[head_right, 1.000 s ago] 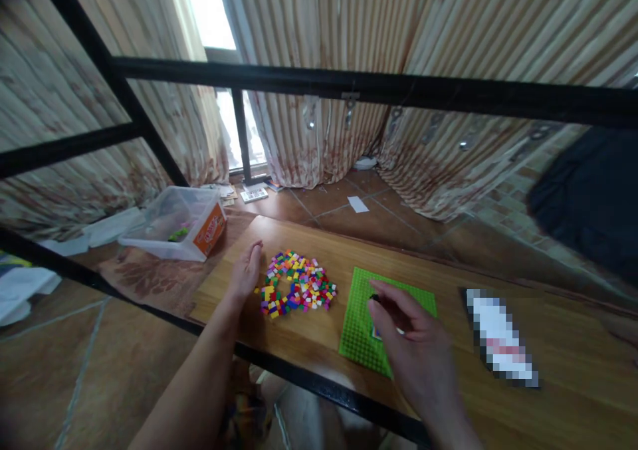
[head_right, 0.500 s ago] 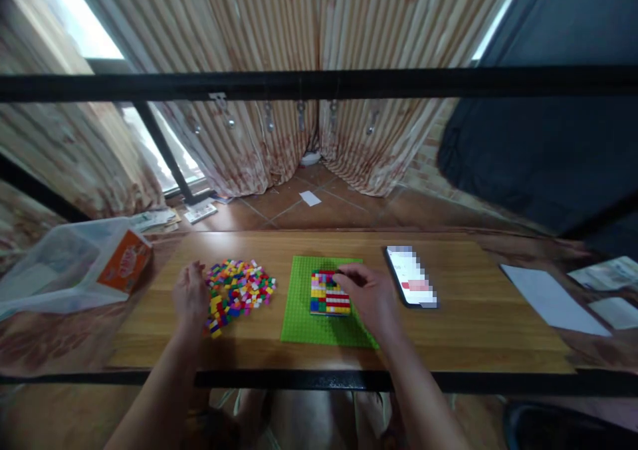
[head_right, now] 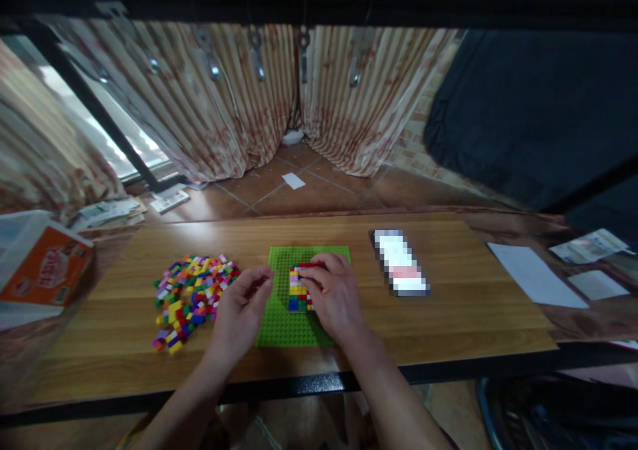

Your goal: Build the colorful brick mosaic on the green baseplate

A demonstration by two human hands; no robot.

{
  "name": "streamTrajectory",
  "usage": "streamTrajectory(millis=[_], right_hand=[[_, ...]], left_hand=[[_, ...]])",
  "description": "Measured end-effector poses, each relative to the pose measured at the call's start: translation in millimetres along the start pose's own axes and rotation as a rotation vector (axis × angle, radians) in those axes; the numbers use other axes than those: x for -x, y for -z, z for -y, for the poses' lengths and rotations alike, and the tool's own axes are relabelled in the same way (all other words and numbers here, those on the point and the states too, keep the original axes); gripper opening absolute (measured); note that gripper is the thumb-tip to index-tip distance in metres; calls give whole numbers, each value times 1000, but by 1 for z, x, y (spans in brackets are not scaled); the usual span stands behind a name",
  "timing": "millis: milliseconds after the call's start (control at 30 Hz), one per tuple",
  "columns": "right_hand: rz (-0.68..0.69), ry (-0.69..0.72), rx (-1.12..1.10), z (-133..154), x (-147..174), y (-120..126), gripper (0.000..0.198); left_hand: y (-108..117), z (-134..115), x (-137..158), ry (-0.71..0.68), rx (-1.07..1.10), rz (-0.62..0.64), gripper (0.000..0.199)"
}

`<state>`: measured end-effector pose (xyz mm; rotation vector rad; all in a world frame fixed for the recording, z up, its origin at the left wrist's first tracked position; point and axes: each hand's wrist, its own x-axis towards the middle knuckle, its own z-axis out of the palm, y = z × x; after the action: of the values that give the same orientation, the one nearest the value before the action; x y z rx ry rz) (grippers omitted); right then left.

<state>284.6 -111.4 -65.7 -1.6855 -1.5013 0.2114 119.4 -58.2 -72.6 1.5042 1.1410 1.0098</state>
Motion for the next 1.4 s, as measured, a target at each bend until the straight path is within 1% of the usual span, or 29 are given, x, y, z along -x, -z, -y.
streamTrajectory(millis=[167, 300, 400, 500, 600, 767, 933, 1067, 1167, 1400], right_hand=[[-26, -84, -62, -6, -1, -7, 11], [4, -156, -159, -11, -3, -13, 6], [19, -181, -179, -12, -4, -14, 10], [19, -194, -191, -12, -3, -11, 19], [35, -218, -226, -14, -3, -5, 28], [42, -259, -300, -22, -1, 3, 27], [43, -261, -279, -26, 0, -3, 29], [19, -264, -281, -26, -3, -9, 25], [26, -261, -284, -26, -4, -9, 24], [54, -310, -313, -21, -2, -9, 27]], left_hand=[[-9, 8, -4, 86, 77, 55, 17], [-18, 10, -9, 103, 112, 49, 17], [-26, 11, -10, 116, 134, 38, 20], [-31, 9, -12, 125, 140, 44, 23], [-34, 6, -14, 132, 125, 44, 24], [-37, 5, -15, 142, 113, 48, 26], [-38, 6, -15, 146, 105, 65, 29], [-40, 3, -16, 139, 77, 67, 30], [-41, 1, -16, 121, 29, 57, 29], [-44, 5, -15, 92, -37, 30, 28]])
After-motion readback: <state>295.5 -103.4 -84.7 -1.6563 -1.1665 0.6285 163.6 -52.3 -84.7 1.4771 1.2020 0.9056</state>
